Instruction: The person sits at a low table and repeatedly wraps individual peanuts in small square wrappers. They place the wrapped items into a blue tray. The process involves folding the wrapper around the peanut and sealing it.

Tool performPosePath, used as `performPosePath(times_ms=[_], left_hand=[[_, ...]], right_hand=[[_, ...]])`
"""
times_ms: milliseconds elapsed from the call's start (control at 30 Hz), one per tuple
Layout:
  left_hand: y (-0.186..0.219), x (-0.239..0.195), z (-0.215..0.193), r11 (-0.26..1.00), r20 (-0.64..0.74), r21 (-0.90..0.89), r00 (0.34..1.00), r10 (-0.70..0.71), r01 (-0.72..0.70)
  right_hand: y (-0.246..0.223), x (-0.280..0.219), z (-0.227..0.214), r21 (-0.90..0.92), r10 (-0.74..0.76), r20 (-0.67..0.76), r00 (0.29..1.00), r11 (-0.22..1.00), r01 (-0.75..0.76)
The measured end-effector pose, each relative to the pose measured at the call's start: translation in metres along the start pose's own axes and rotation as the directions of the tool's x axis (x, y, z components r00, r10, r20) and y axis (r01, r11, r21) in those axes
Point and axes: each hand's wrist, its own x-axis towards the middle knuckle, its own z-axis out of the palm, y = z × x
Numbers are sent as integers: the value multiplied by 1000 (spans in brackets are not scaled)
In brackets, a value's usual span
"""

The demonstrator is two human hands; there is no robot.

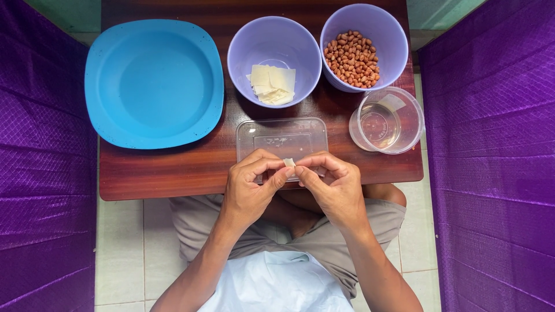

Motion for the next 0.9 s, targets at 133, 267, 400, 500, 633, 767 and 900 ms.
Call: performPosePath(times_ms=[133,267,400,500,633,767,900], left_hand=[[-1,0,1,1000,-10,15,1000,27,-27],[-6,1,2,999,-39,-46,999,22,-24],[-13,0,4,991,-60,-129,998,13,-20],[-19,0,5,982,-55,-187,998,8,-18],[-29,-2,2,961,-41,-275,999,-25,12],[-35,-2,-2,911,5,-409,999,-44,42],[-31,-2,-5,891,13,-451,999,-47,48]], right_hand=[[-4,-3,3,3,-13,3,1000,1000,13],[-15,-5,5,-32,-64,32,997,997,65],[-18,-7,6,-62,-101,65,993,993,105],[-20,-8,6,-25,-114,110,987,993,117],[-16,-6,8,34,-45,150,988,999,40],[-9,-6,12,194,96,188,978,972,-132],[-1,-5,15,268,207,215,954,927,-262]])
